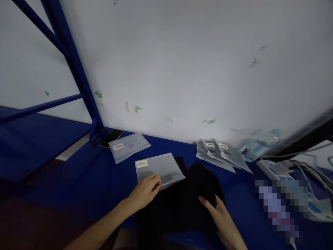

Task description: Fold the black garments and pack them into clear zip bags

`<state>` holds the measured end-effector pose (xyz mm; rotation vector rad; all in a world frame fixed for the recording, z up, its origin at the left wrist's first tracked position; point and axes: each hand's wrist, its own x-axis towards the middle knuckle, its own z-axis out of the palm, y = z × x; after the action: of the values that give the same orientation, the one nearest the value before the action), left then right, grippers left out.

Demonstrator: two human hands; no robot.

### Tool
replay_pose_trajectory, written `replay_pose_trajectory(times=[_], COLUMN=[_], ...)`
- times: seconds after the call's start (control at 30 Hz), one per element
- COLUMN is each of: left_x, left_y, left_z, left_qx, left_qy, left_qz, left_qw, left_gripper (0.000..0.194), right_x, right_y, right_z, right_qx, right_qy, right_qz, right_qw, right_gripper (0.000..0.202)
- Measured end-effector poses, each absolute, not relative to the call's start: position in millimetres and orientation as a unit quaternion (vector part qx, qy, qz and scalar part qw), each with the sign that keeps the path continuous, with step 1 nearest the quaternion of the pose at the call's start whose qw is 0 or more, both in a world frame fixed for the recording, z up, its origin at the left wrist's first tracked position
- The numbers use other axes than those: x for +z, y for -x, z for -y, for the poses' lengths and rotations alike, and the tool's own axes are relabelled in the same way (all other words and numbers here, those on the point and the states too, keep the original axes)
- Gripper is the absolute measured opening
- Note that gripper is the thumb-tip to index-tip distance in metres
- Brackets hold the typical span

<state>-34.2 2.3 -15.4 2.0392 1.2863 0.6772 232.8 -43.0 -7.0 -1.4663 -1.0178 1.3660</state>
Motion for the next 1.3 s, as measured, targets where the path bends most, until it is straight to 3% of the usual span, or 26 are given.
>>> replay_pose_trajectory(times=[0.13, 0.37, 0.57, 0.73, 0.87, 0.93, 1.1, 1.2, 1.3], left_x=[-21, -19, -23, -18, -17, -17, -10, -5, -4], left_y=[36, 46, 43, 36, 36, 38, 34, 28, 21], left_z=[-8, -20, -20, -1, 12, 14, 7, 0, -4], left_qx=[0.255, 0.273, 0.340, 0.401, 0.381, 0.357, 0.288, 0.248, 0.225], left_qy=[-0.765, -0.737, -0.696, -0.692, -0.783, -0.805, -0.795, -0.784, -0.788], left_qz=[-0.485, -0.463, -0.512, -0.533, -0.464, -0.453, -0.501, -0.539, -0.548], left_qw=[0.337, 0.410, 0.371, 0.276, 0.162, 0.139, 0.184, 0.185, 0.170], left_gripper=[0.013, 0.016, 0.015, 0.017, 0.021, 0.022, 0.002, 0.006, 0.012], right_x=[1, 8, -5, -5, -4, -3, -5, -11, -18], right_y=[-228, -171, -163, -143, -121, -121, -146, -157, -159], right_z=[41, 10, 4, 6, 6, 2, -9, -9, -7], right_qx=[0.526, 0.530, 0.475, 0.277, 0.103, 0.137, 0.393, 0.550, 0.578], right_qy=[0.569, 0.414, 0.405, 0.521, 0.616, 0.620, 0.540, 0.516, 0.520], right_qz=[0.452, 0.620, 0.694, 0.767, 0.770, 0.756, 0.653, 0.536, 0.485], right_qw=[0.442, 0.404, 0.359, 0.252, 0.130, 0.158, 0.357, 0.379, 0.401], right_gripper=[0.039, 0.024, 0.025, 0.045, 0.039, 0.034, 0.021, 0.036, 0.044])
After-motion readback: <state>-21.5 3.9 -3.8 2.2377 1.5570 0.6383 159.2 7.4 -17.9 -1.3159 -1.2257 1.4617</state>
